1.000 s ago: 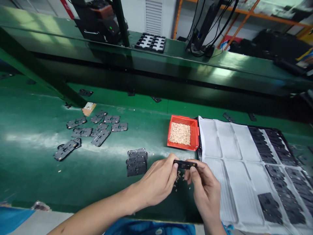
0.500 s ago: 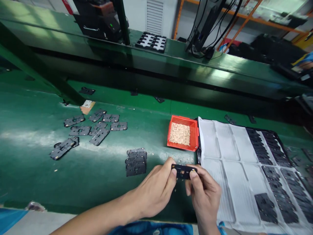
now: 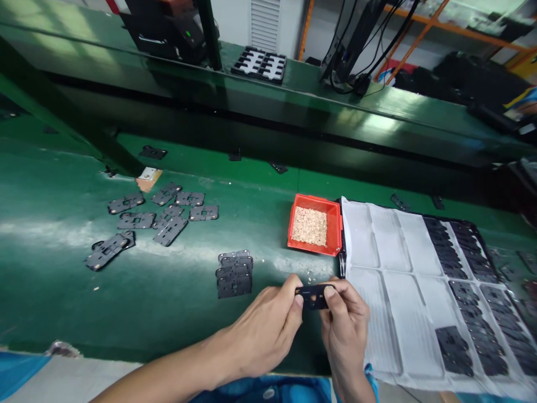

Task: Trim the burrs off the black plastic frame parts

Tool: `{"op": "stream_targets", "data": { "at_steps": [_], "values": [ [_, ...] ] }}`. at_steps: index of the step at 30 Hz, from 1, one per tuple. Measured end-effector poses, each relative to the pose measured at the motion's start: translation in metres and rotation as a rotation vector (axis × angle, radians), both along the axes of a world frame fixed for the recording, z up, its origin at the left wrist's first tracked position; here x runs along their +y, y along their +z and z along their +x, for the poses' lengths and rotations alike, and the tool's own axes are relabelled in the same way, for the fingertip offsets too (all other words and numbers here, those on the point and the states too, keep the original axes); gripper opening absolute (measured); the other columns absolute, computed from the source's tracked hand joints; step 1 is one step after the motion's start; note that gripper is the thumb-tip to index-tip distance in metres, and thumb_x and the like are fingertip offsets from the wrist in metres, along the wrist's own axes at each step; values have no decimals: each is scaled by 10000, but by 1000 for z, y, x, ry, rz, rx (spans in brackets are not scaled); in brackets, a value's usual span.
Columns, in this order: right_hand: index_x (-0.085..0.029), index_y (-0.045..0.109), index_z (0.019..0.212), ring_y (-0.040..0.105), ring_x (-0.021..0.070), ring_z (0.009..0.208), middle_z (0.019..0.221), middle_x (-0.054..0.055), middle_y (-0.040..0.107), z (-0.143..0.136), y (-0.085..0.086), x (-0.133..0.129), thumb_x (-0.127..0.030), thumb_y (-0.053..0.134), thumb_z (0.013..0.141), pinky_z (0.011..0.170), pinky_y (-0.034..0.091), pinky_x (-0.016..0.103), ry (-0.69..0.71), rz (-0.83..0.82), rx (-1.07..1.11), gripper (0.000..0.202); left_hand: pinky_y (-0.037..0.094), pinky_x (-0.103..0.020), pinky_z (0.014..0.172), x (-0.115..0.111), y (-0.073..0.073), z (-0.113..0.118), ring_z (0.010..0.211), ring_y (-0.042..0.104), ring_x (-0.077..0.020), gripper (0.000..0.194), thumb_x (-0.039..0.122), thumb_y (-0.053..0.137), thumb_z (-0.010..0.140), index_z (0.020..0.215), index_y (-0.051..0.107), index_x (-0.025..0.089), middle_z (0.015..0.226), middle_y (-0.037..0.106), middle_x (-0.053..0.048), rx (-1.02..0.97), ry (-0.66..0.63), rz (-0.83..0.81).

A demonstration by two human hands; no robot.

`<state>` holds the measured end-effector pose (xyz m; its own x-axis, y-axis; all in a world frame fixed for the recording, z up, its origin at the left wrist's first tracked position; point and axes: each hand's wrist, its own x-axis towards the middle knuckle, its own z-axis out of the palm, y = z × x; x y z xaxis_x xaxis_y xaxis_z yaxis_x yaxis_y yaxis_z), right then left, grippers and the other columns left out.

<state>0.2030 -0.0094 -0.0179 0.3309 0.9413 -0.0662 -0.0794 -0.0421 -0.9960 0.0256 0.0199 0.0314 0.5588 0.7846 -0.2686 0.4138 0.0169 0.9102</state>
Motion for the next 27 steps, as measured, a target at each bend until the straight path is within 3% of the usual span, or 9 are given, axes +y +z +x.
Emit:
{"op": "stream_targets", "data": {
  "at_steps": [3, 6, 11, 16, 23, 27],
  "values": [
    [-187, 693, 790, 374, 37, 367, 570, -64, 513, -1, 0, -3, -443, 764, 993, 348, 295, 139, 32, -57, 20, 334, 384, -322, 708, -3, -5, -2, 729, 506, -193, 250, 324, 286, 1113, 923, 426, 243, 766, 509, 15, -77, 71, -31],
    [-183, 733, 866, 483, 57, 349, 538, -63, 538, -2, 3, -9, -425, 783, 989, 369, 369, 138, 48, -105, -1, 275, 346, -307, 659, -5, -14, -2, 654, 455, -161, 273, 280, 310, 1107, 859, 415, 236, 700, 452, 42, -215, 151, -54],
    [-180, 739, 847, 556, 60, 363, 696, -16, 656, -8, 7, -14, -394, 806, 971, 375, 433, 152, 32, -74, -77, 256, 283, -294, 602, -7, -32, 0, 573, 368, -127, 329, 305, 325, 1135, 826, 410, 228, 644, 359, 70, -323, 270, 4],
    [-185, 761, 862, 558, 65, 355, 671, -28, 638, -13, 7, -11, -395, 814, 962, 361, 442, 153, 12, -71, -74, 239, 285, -281, 588, -9, -41, -2, 545, 365, -113, 340, 355, 326, 1148, 852, 425, 222, 643, 361, 75, -414, 266, 17],
    [-172, 763, 862, 548, 74, 355, 634, -15, 657, -15, 6, -14, -400, 806, 966, 368, 433, 170, 22, -76, -126, 255, 291, -267, 570, -7, -40, -8, 530, 380, -112, 258, 292, 375, 1097, 870, 467, 211, 612, 387, 74, -386, 219, 19],
    [-172, 767, 888, 546, 82, 359, 559, -31, 625, -14, 5, -18, -413, 802, 970, 393, 412, 182, 35, -66, -162, 258, 315, -258, 576, -10, -42, -5, 519, 388, -107, 304, 320, 353, 1119, 845, 439, 219, 594, 381, 80, -412, 272, 1]
  ]
}}
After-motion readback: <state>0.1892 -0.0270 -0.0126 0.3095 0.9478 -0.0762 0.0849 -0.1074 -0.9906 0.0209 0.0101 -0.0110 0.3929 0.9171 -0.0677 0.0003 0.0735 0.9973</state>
